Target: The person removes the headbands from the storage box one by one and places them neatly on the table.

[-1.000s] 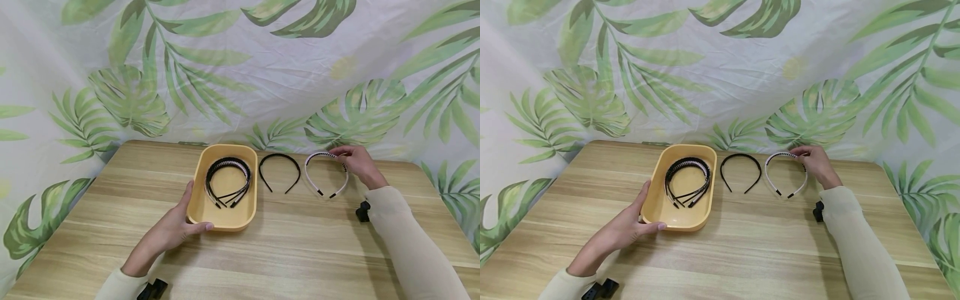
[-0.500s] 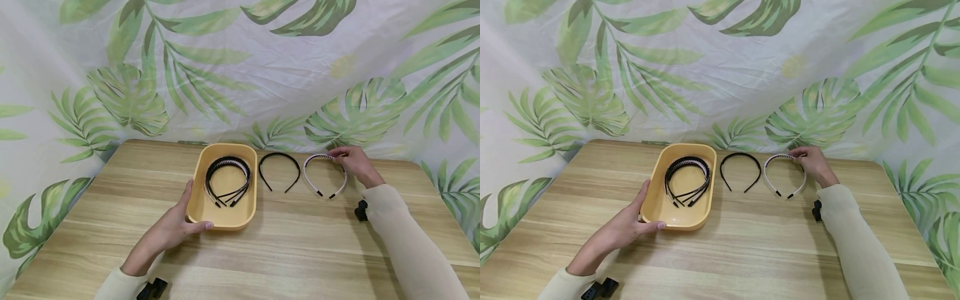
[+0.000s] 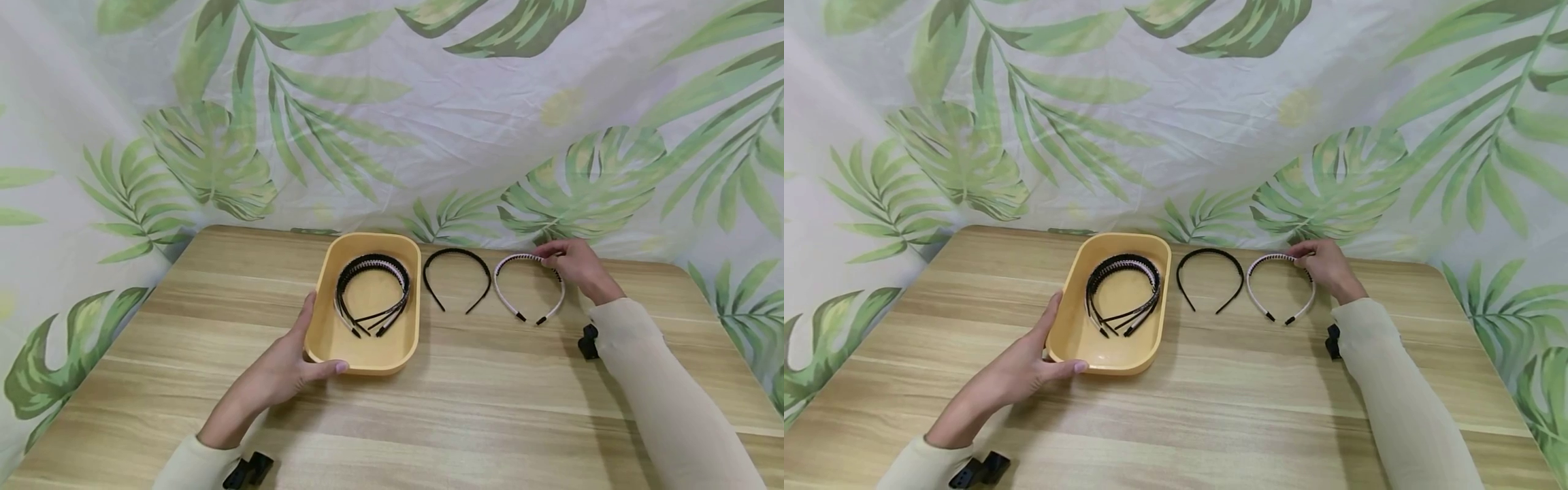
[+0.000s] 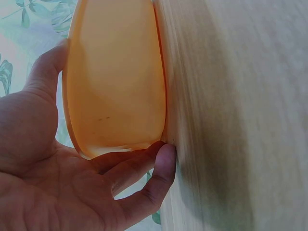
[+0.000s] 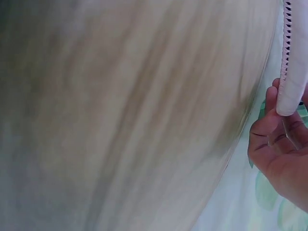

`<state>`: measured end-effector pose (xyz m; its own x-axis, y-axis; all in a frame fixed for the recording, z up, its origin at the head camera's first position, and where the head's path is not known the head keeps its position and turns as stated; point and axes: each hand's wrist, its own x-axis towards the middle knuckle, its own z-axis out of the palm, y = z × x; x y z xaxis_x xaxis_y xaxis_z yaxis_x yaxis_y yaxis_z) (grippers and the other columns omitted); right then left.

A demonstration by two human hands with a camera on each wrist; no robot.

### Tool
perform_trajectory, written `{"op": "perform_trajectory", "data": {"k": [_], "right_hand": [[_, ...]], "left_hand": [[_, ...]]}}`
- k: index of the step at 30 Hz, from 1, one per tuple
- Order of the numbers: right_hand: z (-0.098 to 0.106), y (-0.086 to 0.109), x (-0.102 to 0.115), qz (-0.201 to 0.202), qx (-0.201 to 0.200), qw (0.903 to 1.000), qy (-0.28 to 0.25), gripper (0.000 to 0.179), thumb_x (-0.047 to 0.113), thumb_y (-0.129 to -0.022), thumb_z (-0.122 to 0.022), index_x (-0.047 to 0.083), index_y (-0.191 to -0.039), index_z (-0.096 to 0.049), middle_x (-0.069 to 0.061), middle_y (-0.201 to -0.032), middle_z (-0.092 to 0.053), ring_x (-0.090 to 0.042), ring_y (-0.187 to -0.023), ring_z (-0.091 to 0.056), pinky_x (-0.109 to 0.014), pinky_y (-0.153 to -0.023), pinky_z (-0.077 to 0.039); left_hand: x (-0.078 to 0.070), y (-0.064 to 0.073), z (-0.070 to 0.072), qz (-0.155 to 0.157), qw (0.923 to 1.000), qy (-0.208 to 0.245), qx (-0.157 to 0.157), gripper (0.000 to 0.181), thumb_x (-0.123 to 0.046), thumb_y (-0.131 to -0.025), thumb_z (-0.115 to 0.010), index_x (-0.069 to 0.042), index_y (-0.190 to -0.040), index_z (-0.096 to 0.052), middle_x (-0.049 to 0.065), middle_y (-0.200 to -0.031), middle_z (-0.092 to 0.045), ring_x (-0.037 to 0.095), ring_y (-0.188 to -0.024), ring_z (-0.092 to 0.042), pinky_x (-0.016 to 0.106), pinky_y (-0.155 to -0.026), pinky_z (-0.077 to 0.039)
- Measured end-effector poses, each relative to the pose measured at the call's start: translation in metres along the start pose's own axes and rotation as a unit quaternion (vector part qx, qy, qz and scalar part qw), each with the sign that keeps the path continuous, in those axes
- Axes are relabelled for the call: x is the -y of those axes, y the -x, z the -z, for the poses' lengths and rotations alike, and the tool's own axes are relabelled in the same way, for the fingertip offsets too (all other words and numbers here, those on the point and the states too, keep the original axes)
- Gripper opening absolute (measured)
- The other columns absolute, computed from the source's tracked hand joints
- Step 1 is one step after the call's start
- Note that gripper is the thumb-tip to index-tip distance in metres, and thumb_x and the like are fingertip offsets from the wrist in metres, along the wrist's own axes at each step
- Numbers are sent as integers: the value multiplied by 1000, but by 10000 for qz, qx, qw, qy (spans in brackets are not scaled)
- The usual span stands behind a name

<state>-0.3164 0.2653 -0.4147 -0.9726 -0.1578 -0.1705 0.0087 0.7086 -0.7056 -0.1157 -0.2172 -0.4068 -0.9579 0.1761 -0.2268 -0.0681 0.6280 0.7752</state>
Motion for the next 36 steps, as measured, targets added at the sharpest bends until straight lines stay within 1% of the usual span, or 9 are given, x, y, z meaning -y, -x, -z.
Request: {"op": "perform_trajectory", "data": {"k": [9,14,16,18,21,24,31,36], "right_hand": [[1,-4,1,-104,36,9999,126,34,6,-106,-54,-4,-137,-65,-29,-149,-55,-33,-122,-55,-22,-79,-44],[1,-5,2,-153,95,9998,102,34,5,-106,-54,-4,-136,-65,-29,-144,-57,-31,-110,-53,-24,-73,-44],[2,-5,2,-160,126,9997,135,34,4,-106,-54,-4,-136,-65,-29,-141,-57,-31,-107,-53,-25,-71,-44],[2,-5,3,-156,156,9996,171,33,3,-105,-53,-4,-136,-66,-29,-138,-58,-32,-107,-53,-25,-70,-44],[1,-6,3,-74,153,9995,285,32,0,-105,-53,-5,-133,-67,-30,-136,-59,-34,-111,-55,-24,-72,-45],[-1,-6,4,33,122,9992,366,32,-4,-102,-53,-8,-130,-68,-31,-131,-61,-35,-111,-56,-23,-72,-46],[-2,-8,4,312,-44,9977,608,30,-8,-97,-56,-9,-122,-72,-31,-120,-67,-34,-103,-59,-24,-71,-47],[-3,-10,4,321,-36,9971,693,30,-8,-97,-56,-9,-122,-72,-30,-119,-68,-35,-104,-60,-25,-73,-47]], "left_hand": [[0,0,0,-26,10000,-66,-34,134,-47,-87,-84,-18,-167,20,35,-167,-22,44,-144,-47,62,-119,-35],[1,0,0,-60,10000,-24,-34,134,-46,-87,-85,-18,-166,20,34,-168,-22,43,-144,-47,62,-120,-34],[1,0,0,-75,10000,-13,-36,134,-45,-88,-85,-18,-166,20,34,-168,-23,43,-144,-48,61,-119,-34],[1,0,0,-94,9999,-3,-38,134,-45,-88,-85,-19,-166,20,34,-167,-24,42,-143,-49,61,-119,-35],[1,0,0,-123,9999,4,-41,133,-44,-88,-85,-19,-167,20,35,-166,-26,41,-141,-51,60,-118,-36],[1,0,0,-143,9999,-1,-43,133,-44,-88,-85,-19,-167,20,35,-166,-26,40,-140,-52,60,-118,-37],[1,0,0,-108,9999,7,-36,134,-45,-87,-85,-20,-167,20,34,-167,-24,42,-142,-50,61,-119,-35],[1,0,0,-92,9999,36,-37,134,-44,-87,-85,-19,-167,20,34,-168,-23,41,-144,-48,61,-120,-34]]}}
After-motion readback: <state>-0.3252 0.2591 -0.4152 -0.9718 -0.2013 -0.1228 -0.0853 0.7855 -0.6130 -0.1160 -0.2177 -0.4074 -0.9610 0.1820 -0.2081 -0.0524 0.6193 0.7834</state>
